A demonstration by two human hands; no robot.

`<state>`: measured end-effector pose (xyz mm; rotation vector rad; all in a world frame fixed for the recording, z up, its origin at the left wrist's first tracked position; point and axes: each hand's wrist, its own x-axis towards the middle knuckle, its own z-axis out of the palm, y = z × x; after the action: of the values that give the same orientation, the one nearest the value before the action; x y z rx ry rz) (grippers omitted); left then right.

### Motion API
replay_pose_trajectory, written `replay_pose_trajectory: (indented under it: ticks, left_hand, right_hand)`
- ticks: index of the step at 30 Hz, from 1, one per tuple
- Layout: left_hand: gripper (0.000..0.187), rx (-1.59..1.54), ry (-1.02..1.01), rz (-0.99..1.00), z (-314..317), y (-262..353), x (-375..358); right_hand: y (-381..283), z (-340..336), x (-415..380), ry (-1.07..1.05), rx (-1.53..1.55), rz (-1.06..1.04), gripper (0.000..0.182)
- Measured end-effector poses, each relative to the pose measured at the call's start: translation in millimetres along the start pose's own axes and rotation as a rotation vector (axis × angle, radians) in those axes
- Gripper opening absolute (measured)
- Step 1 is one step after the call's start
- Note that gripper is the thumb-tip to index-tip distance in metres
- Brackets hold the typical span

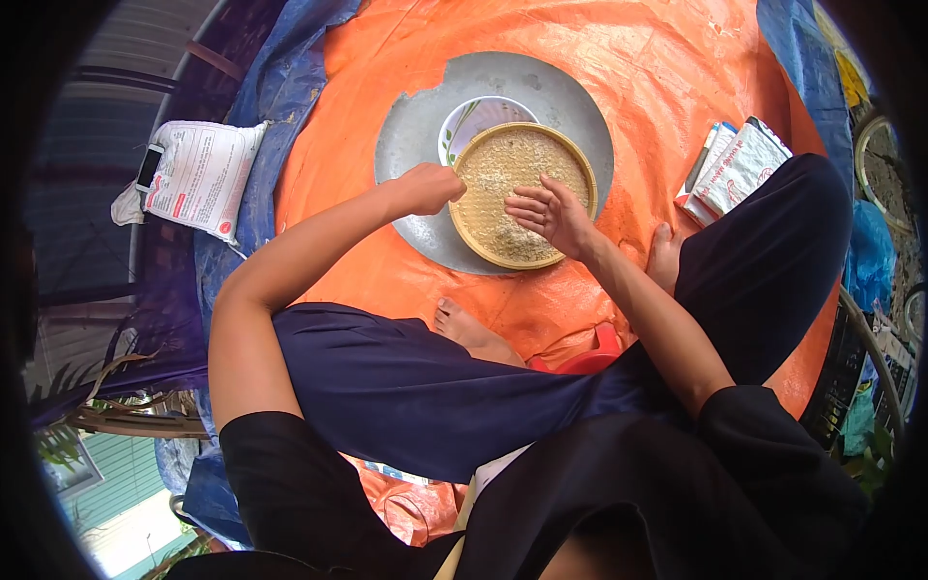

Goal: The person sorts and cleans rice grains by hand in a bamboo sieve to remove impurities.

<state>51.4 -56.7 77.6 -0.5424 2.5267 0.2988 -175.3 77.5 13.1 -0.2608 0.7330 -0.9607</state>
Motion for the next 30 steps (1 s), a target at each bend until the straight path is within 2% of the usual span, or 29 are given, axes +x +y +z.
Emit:
replay_pose_trajectory:
  ticks: [5,8,11,14,20,23,25,30]
  left_hand:
    - [0.019,0.012,-0.009,0.006,1.7,-1.4,0.7]
    - [0.019,0.025,-0.024,0.001,3.6,-2.0,1.2]
    - [0.019,0.012,-0.028,-0.002,4.2,-3.3,0.2]
    - [0.02,-0.006,-0.008,0.005,4.5,-3.6,-0.8]
    - [0.022,0.014,0.025,0.034,6.6,-6.8,1.4]
    - [0.02,-0.025,0.051,-0.014,-1.5,0.8,0.1]
    - [0.019,-0.045,0.102,0.029,4.4,-2.1,1.5]
    - [0.015,-0.071,0.084,0.015,-7.1,8.4,-3.5]
  right_hand:
    - [0.3,1.6,0.4,-0.023,-0.03,0.007,0.065]
    - [-3.7,9.7,-5.8,-0.063,0.105,-0.02,0.065]
    - [-0.3,2.4,1.4,-0.005,-0.063,-0.011,0.066]
    - [4.1,0.0,0.4,-0.036,-0.06,0.02,0.067]
    - [1.7,-1.0,4.6,-0.045,0.131,0.053,0.061]
    - [-0.1,-1.3,2.0,-0.065,0.176,0.04,0.06]
    - [-4.1,3.7,-3.1,-0.044,0.136,0.044,0.057]
    - [-0.7,-1.5,1.9,-0.105,0.215,0.04,0.053]
